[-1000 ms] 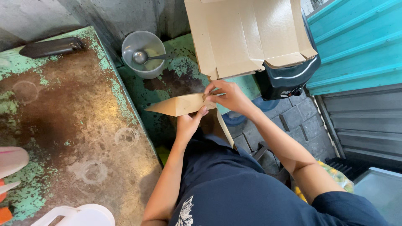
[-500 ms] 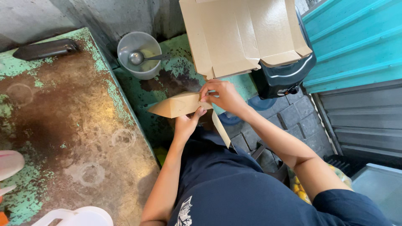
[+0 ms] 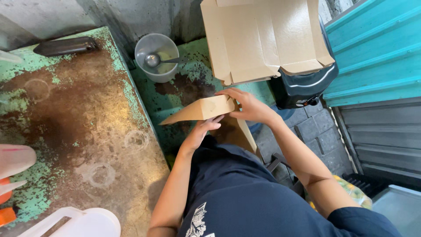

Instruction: The person assembles flat cardboard boxes by folding and interlocking the flaps. They handle each box one at a time, forming the sides and securing the tabs, then place the completed boxes on a nearby surface.

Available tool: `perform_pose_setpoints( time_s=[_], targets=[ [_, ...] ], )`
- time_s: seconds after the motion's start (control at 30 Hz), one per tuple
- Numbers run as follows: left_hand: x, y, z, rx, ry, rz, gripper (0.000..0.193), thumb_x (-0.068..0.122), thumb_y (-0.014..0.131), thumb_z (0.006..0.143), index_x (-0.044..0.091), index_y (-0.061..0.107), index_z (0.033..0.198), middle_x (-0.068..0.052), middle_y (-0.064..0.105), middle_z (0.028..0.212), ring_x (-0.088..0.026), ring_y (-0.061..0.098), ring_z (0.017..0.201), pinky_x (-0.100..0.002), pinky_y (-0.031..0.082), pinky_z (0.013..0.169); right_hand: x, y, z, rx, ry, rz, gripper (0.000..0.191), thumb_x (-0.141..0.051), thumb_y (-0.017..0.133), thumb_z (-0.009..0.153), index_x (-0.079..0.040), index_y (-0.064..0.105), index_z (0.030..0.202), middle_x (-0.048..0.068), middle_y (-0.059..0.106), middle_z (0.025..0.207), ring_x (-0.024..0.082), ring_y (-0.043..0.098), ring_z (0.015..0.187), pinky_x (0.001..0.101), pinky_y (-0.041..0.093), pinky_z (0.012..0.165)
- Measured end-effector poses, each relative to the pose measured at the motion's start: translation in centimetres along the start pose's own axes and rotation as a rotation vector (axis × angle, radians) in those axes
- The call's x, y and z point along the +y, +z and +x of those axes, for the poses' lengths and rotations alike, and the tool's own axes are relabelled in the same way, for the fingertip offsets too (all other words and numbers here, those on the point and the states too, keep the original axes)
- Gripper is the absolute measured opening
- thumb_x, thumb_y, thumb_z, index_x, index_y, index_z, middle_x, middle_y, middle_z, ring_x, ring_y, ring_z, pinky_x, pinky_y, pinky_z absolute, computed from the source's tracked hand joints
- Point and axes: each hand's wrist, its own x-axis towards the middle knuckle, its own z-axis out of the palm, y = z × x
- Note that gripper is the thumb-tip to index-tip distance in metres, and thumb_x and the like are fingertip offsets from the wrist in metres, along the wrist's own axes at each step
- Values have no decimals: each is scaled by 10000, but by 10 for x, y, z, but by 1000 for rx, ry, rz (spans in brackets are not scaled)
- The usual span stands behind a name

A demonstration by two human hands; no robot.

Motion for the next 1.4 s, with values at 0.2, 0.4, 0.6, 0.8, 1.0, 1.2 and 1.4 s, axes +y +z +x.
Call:
perform_pose_setpoints(
  time_s=[0.2,0.4,0.6,0.8,1.0,1.2,1.4],
  targets=[
    [32,-6,5,146,14,-458,758,598,569,971,26,488,1462,-130,578,1472,-253,538,1369,-471,428,1124,34,9,-25,271,1,-40,663,72,581,751,-78,546,1396,158,605,1419,361,630,1238,397,571,901],
    [26,-31,5,722,169,-283,487,404,624,1005,60,567,1345,-28,671,1274,-145,646,1148,-313,528,950,91,53,-55,607,-331,-219,556,20,722,883,-110,507,1379,167,579,1430,398,629,1284,445,556,1058],
    [22,-24,7,700,427,-48,387,336,559,1087,28,611,1315,-31,695,1203,-88,638,1059,-261,516,926,98,75,-76,111,-246,-257,787,-387,922,605,-155,553,1260,248,420,1499,482,415,1384,519,423,1106],
    [40,-26,0,613,432,219,421,379,496,1127,9,631,1274,-13,710,1100,-56,620,953,-237,501,859,55,62,-66,73,-231,-137,739,-401,890,714,-189,595,1357,182,430,1540,416,412,1430,524,396,1164],
    [58,-41,-18,449,462,215,448,432,551,1088,4,664,1154,7,696,1043,-49,611,925,-222,489,841,-4,24,-43,328,-345,-60,394,-185,802,869,-151,696,1247,132,556,1433,334,514,1383,465,427,1161],
    [41,-42,-21,404,418,263,426,408,708,1026,31,574,880,69,474,816,-18,421,734,-223,311,644,-61,12,-17,419,-112,57,385,-93,737,979,-114,664,1357,81,599,1215,195,595,938,298,520,846],
    [46,-33,-22,217,453,444,571,413,830,920,58,436,710,42,468,749,-63,404,697,-260,304,619,-79,18,8,252,-71,185,439,-136,707,998,-135,556,1410,101,425,1390,129,580,841,267,537,784]
  ],
)
